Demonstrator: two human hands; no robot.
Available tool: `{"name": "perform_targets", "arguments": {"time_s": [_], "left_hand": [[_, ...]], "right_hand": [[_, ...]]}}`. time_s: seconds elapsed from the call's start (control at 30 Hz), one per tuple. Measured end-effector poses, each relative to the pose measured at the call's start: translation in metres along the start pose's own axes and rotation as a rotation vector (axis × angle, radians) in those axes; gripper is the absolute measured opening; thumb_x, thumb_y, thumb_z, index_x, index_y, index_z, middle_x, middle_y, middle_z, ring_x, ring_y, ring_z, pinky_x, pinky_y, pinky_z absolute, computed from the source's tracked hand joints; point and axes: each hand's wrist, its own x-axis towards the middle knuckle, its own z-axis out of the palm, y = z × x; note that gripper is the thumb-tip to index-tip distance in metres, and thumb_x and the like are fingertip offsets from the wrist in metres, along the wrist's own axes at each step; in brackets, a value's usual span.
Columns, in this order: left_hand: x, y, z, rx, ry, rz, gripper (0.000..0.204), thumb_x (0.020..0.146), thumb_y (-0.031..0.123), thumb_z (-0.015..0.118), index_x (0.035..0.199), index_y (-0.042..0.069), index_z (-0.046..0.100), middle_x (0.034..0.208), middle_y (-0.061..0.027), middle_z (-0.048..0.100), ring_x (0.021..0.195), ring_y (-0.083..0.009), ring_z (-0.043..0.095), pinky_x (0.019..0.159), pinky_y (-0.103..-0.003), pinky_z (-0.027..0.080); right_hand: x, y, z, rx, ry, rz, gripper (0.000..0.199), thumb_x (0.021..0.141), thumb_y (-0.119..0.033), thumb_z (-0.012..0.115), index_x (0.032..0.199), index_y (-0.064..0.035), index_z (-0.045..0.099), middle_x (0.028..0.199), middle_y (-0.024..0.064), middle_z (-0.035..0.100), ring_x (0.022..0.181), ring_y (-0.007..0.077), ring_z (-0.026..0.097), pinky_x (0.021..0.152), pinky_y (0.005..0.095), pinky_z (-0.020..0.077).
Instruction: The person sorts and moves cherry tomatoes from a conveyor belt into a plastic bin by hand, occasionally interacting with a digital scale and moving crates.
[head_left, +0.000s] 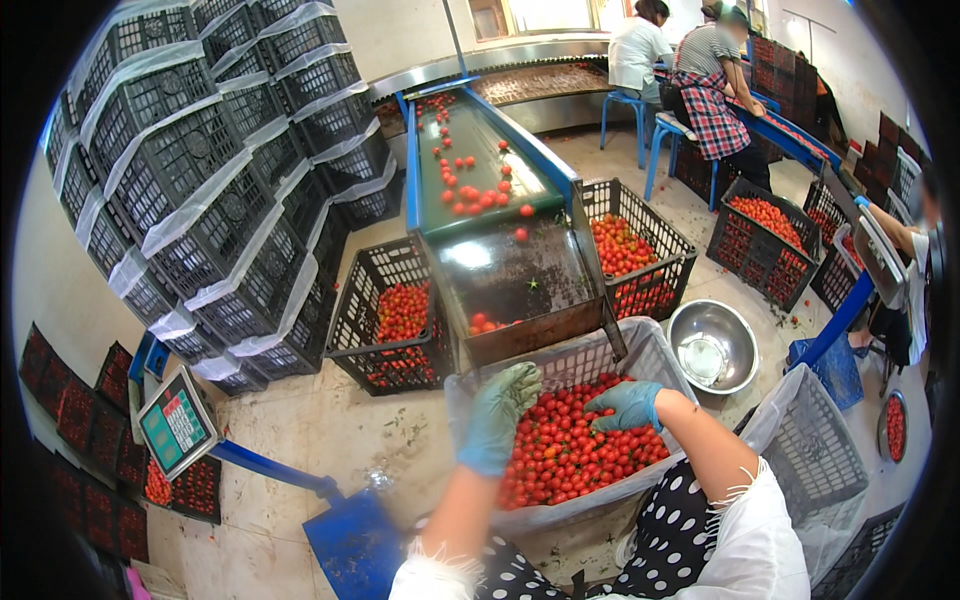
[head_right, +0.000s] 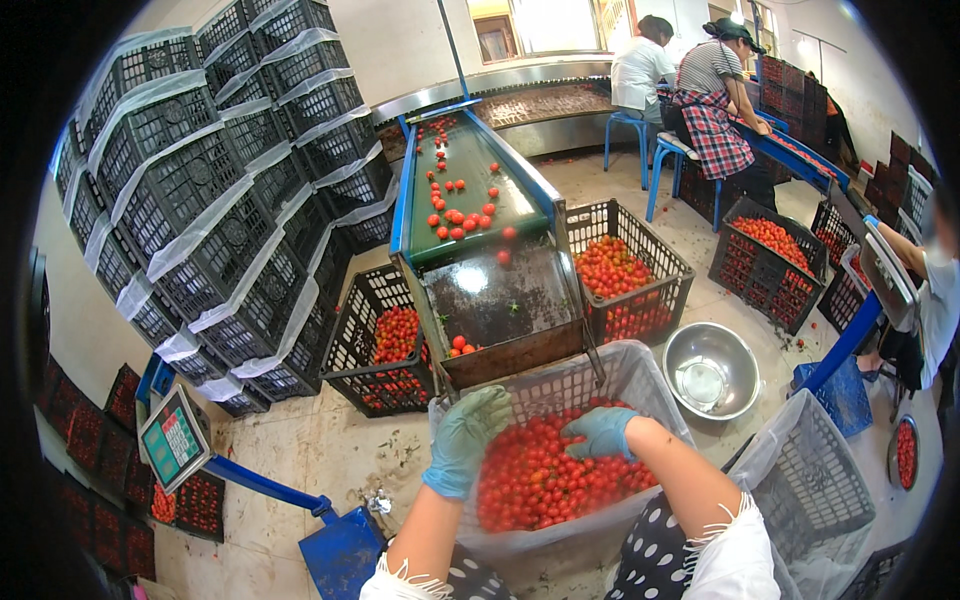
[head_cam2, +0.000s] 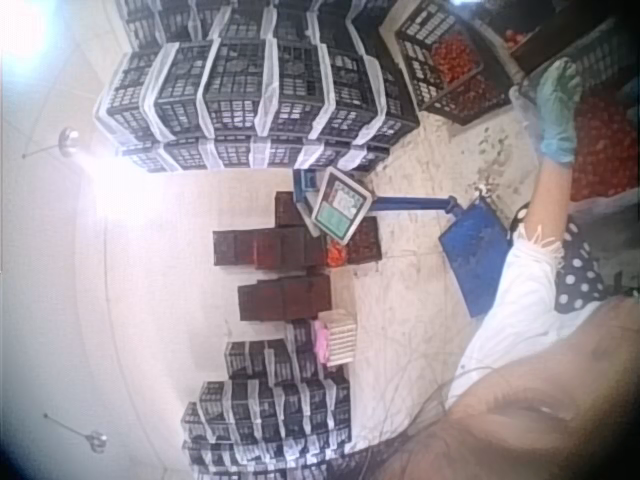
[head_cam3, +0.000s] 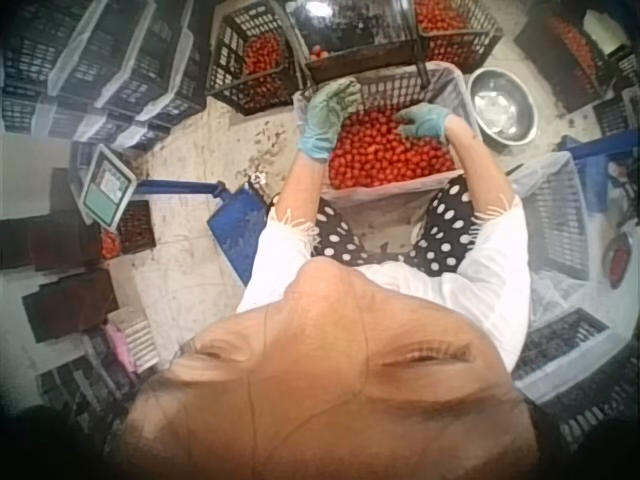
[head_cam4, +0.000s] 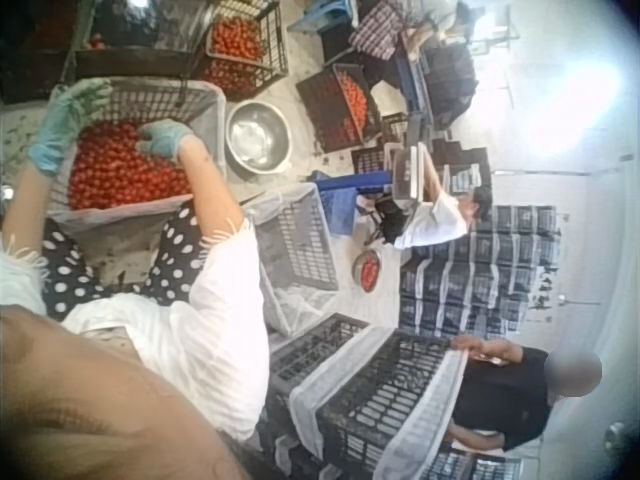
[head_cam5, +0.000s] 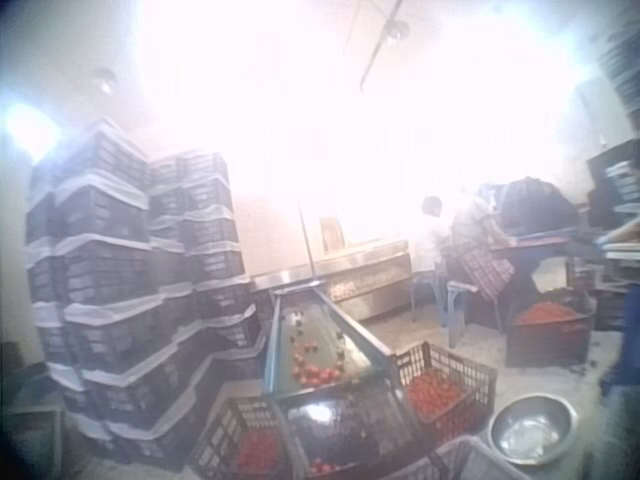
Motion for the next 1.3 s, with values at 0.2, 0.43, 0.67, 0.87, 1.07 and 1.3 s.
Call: {"name": "perform_targets", "arguments": {"time_s": [0.2, 0.43, 0.67, 0.87, 1.07, 1.3], "left_hand": [[0.001, -0.002, 0.0, -0.012, 0.0, -0.002, 0.027, 0.092, 0.021, 0.055, 0.109, 0.002, 0.062, 0.098, -0.0082, 0.068, 0.086, -0.017, 0.065, 0.08, -0.028, 0.05], [0.0, -0.001, 0.001, -0.027, 0.003, -0.008, 0.026, 0.092, 0.021, 0.055, 0.109, 0.002, 0.062, 0.097, -0.008, 0.068, 0.087, -0.017, 0.064, 0.08, -0.027, 0.05], [0.003, -0.004, -0.002, -0.031, -0.013, -0.011, 0.027, 0.092, 0.021, 0.055, 0.109, 0.001, 0.061, 0.098, -0.0079, 0.068, 0.087, -0.0168, 0.064, 0.079, -0.027, 0.05], [0.0, -0.002, 0.002, -0.014, 0.001, -0.001, 0.027, 0.092, 0.02, 0.055, 0.11, 0.001, 0.061, 0.098, -0.0082, 0.068, 0.087, -0.0169, 0.064, 0.08, -0.027, 0.05], [-0.001, -0.002, 0.005, 0.011, 0.013, 0.007, 0.027, 0.092, 0.021, 0.055, 0.11, 0.002, 0.062, 0.098, -0.0082, 0.068, 0.087, -0.0165, 0.064, 0.079, -0.027, 0.05], [0.007, -0.009, -0.016, 0.035, -0.043, 0.001, 0.032, 0.093, 0.022, 0.052, 0.115, 0.0, 0.059, 0.11, -0.0116, 0.065, 0.099, -0.0219, 0.062, 0.088, -0.034, 0.049]], "right_hand": [[0.0, 0.001, 0.0, 0.0, 0.001, 0.001, 0.058, 0.087, -0.046, 0.056, 0.136, -0.0173, 0.046, 0.128, 0.018, 0.054, 0.109, 0.0347, 0.058, 0.087, 0.0414, 0.0507], [-0.002, -0.003, -0.002, 0.039, -0.018, 0.029, 0.058, 0.087, -0.045, 0.056, 0.137, -0.0172, 0.046, 0.128, 0.018, 0.054, 0.108, 0.0343, 0.058, 0.086, 0.0412, 0.0511], [0.001, 0.001, 0.0, -0.003, -0.008, -0.006, 0.058, 0.087, -0.045, 0.056, 0.137, -0.0176, 0.045, 0.128, 0.0178, 0.054, 0.105, 0.034, 0.06, 0.081, 0.0411, 0.0535], [0.0, 0.0, 0.0, 0.028, -0.013, 0.012, 0.057, 0.087, -0.044, 0.056, 0.137, -0.0174, 0.045, 0.128, 0.0184, 0.054, 0.101, 0.0342, 0.061, 0.078, 0.0415, 0.0543], [-0.001, -0.004, -0.002, 0.025, -0.024, 0.024, 0.057, 0.087, -0.045, 0.057, 0.137, -0.018, 0.046, 0.129, 0.0178, 0.054, 0.106, 0.034, 0.059, 0.084, 0.0411, 0.0517], [-0.001, -0.006, -0.002, 0.009, -0.012, -0.001, 0.059, 0.087, -0.046, 0.057, 0.136, -0.0161, 0.047, 0.129, 0.0172, 0.054, 0.116, 0.0349, 0.053, 0.098, 0.0409, 0.0418]]}}
